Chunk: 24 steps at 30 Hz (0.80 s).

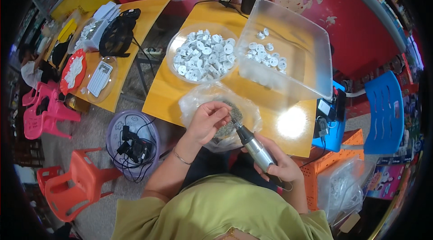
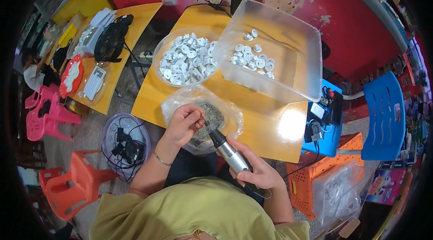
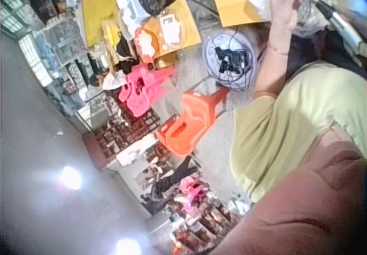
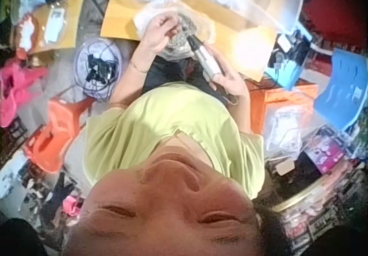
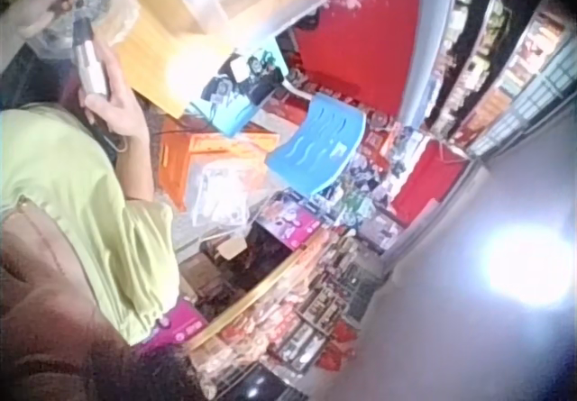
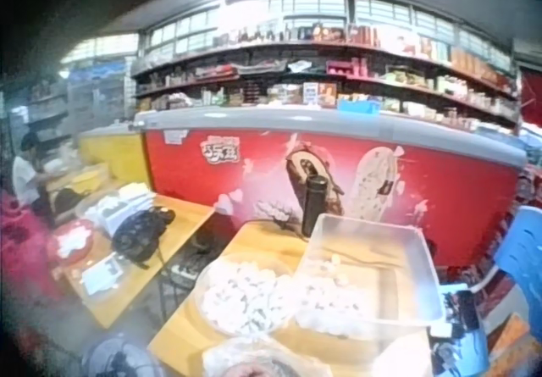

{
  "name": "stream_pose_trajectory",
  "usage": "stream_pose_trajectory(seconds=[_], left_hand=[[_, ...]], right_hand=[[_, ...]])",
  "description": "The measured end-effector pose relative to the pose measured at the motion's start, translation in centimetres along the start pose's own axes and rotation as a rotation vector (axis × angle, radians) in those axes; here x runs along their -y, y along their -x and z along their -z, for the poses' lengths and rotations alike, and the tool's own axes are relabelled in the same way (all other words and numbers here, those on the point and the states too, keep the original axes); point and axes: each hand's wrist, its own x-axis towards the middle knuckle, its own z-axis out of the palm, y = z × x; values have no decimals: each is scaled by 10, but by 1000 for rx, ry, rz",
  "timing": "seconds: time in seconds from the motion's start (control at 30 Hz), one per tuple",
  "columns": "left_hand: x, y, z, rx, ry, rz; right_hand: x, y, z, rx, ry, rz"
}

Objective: Using an electric screwdriver to attach screws into small white plastic components.

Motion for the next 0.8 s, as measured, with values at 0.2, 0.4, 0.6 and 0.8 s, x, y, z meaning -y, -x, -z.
stream_pose_trajectory(seconds=[0.2,0.4,0.6,0.8], left_hand=[[-9,-2,-1,69,22,63],[-10,-3,6,132,9,-17],[-10,-1,6,160,22,-37],[-10,0,4,144,44,-35]], right_hand=[[4,0,2,23,-12,-48],[4,-1,0,30,34,-29],[5,0,2,52,55,-16],[6,3,2,65,15,-44]])
